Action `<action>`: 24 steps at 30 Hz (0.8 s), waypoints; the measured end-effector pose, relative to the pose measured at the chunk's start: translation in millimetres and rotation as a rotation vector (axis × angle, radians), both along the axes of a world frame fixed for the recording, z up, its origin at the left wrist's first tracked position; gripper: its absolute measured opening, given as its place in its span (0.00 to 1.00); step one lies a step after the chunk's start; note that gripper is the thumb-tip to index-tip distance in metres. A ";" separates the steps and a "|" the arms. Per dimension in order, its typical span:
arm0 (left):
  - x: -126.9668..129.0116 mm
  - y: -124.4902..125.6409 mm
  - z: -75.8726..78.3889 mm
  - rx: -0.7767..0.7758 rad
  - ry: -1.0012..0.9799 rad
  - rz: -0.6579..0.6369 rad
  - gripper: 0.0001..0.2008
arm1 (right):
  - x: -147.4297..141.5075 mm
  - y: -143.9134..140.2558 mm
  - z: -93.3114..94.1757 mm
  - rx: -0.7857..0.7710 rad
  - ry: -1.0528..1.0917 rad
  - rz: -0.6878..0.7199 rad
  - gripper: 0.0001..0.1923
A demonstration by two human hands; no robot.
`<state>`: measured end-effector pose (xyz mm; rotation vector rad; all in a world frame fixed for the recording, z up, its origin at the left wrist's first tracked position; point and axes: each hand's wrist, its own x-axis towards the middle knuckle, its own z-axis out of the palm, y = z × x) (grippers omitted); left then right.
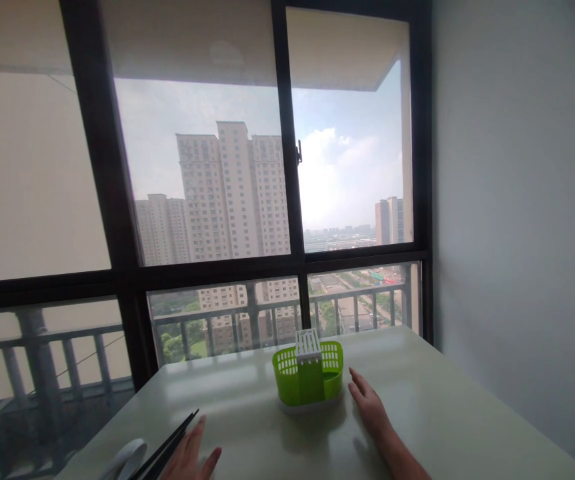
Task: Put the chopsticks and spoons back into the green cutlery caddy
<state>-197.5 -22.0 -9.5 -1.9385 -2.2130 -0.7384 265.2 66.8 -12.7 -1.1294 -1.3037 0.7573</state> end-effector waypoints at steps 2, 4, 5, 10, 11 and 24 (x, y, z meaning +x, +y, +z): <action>28.6 5.0 15.3 0.104 -0.076 -0.058 0.41 | -5.3 -3.8 1.5 -0.011 -0.064 0.020 0.30; 58.8 7.5 43.5 0.248 -0.082 -0.099 0.43 | -8.0 -6.8 3.5 -0.015 -0.086 0.005 0.27; 74.0 9.0 59.7 0.328 -0.056 -0.124 0.43 | -8.5 -8.0 4.6 -0.015 -0.088 -0.007 0.25; 135.9 38.9 116.4 0.393 0.082 -0.159 0.37 | -7.0 -10.5 8.3 -0.005 -0.084 -0.037 0.20; 141.8 49.7 120.3 0.368 0.094 -0.134 0.34 | -6.5 -10.6 8.0 0.000 -0.085 -0.040 0.20; -29.7 117.8 156.0 0.102 0.173 0.298 0.26 | -6.9 -7.6 4.2 0.014 -0.121 -0.013 0.19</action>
